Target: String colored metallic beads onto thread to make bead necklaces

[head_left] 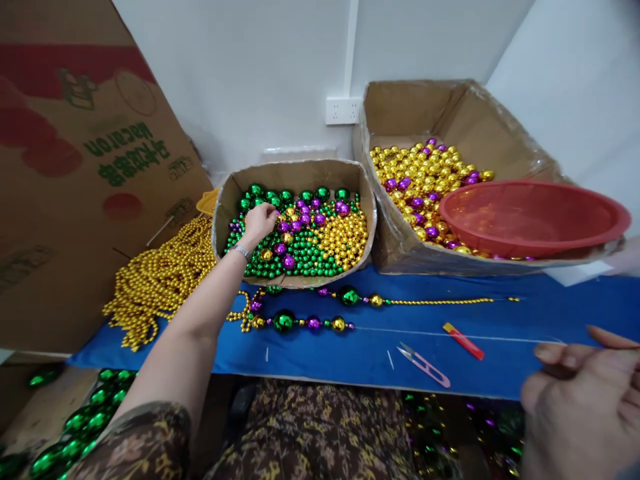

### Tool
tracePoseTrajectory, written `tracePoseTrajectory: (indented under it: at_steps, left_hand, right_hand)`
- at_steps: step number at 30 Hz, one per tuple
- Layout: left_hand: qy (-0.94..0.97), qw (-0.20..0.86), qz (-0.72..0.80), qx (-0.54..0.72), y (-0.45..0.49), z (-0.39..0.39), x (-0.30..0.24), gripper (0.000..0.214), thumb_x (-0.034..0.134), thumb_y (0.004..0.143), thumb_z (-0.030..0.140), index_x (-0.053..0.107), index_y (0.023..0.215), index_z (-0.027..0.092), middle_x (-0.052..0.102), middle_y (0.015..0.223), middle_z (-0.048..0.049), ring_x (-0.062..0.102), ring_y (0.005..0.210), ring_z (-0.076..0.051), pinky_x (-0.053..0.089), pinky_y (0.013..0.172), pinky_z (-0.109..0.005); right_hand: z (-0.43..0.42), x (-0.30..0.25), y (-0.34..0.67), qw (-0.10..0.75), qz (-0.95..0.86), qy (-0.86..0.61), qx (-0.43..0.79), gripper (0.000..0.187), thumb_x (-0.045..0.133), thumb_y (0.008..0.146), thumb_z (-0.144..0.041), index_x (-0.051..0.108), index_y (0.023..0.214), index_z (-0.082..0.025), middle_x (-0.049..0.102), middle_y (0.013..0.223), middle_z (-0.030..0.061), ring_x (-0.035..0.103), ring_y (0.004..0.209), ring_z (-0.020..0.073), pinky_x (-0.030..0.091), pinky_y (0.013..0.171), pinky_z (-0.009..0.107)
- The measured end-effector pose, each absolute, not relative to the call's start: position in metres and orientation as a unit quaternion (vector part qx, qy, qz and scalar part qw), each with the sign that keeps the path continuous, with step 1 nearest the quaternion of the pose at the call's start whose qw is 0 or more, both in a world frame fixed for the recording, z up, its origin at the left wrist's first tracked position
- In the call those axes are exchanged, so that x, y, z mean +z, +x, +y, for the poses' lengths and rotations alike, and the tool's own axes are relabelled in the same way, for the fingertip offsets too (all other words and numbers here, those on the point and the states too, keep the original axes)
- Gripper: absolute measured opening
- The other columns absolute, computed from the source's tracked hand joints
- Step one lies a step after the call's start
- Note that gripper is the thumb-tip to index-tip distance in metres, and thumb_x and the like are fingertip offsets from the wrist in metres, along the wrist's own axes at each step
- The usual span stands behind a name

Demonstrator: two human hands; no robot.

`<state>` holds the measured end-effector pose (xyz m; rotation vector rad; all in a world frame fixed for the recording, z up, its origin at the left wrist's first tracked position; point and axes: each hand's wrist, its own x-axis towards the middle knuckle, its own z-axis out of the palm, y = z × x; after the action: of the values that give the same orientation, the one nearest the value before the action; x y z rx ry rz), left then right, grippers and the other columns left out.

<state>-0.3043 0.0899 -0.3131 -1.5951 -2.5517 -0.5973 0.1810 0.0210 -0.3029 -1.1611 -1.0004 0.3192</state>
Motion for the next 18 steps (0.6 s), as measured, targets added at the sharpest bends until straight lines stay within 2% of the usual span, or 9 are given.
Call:
tracePoseTrajectory:
  at_steps: [3,8,11,14,16,18]
  left_hand:
    - [-0.509,0.042,-0.843,-0.170,-0.319,0.121,-0.311,0.043,0.047,0.088,0.030,0.058,0.125,0.010,0.065,0.118,-0.0173,0.059,0.111,-0.029,0.044,0.095,-0.036]
    - [-0.514,0.009,-0.847,-0.131,-0.335,0.163,-0.308,0.059,0.065,0.076,0.040,0.056,0.128,0.014,0.060,0.121,-0.0201,0.058,0.112,-0.036,0.046,0.092,-0.042]
    - [-0.521,-0.008,-0.845,-0.119,-0.337,0.175,-0.309,0.061,0.070,0.071,0.038,0.057,0.126,0.015,0.060,0.118,-0.0198,0.060,0.109,-0.036,0.047,0.090,-0.042]
    - [-0.517,-0.003,-0.848,-0.115,-0.334,0.176,-0.307,0.060,0.069,0.072,0.038,0.055,0.126,0.014,0.057,0.119,-0.0218,0.060,0.108,-0.038,0.047,0.090,-0.046]
    - [-0.517,0.015,-0.844,-0.140,-0.326,0.169,-0.303,0.061,0.067,0.075,0.040,0.052,0.129,0.014,0.055,0.122,-0.0207,0.058,0.111,-0.036,0.046,0.092,-0.045]
    - [-0.534,0.035,-0.813,-0.228,-0.313,0.154,-0.296,0.059,0.065,0.077,0.041,0.051,0.128,0.015,0.057,0.120,-0.0165,0.057,0.113,-0.032,0.046,0.094,-0.042]
  right_hand:
    - [0.010,-0.307,0.166,0.695,-0.438,-0.537,0.192,0.037,0.064,0.081,-0.054,0.062,0.085,-0.017,0.047,0.058,-0.0029,0.047,0.049,0.0119,0.040,0.052,0.033]
    - [0.001,-0.333,0.151,0.571,-0.522,-0.570,0.276,0.037,0.054,0.090,-0.052,0.062,0.103,-0.018,0.055,0.066,-0.0020,0.054,0.061,0.0122,0.046,0.063,0.029]
    - [0.002,-0.348,0.138,0.501,-0.595,-0.557,0.290,0.038,0.048,0.093,-0.050,0.062,0.104,-0.017,0.056,0.063,-0.0013,0.056,0.058,0.0122,0.047,0.058,0.024]
    - [0.004,-0.356,0.124,0.446,-0.660,-0.525,0.300,0.036,0.044,0.095,-0.046,0.062,0.107,-0.017,0.060,0.063,-0.0004,0.060,0.058,0.0129,0.049,0.056,0.022]
    - [0.005,-0.358,0.115,0.421,-0.698,-0.502,0.289,0.034,0.043,0.096,-0.042,0.063,0.108,-0.017,0.062,0.065,0.0004,0.063,0.059,0.0135,0.052,0.059,0.022]
    - [0.005,-0.358,0.107,0.410,-0.732,-0.470,0.274,0.031,0.042,0.097,-0.038,0.063,0.108,-0.018,0.064,0.065,0.0002,0.064,0.058,0.0136,0.053,0.059,0.022]
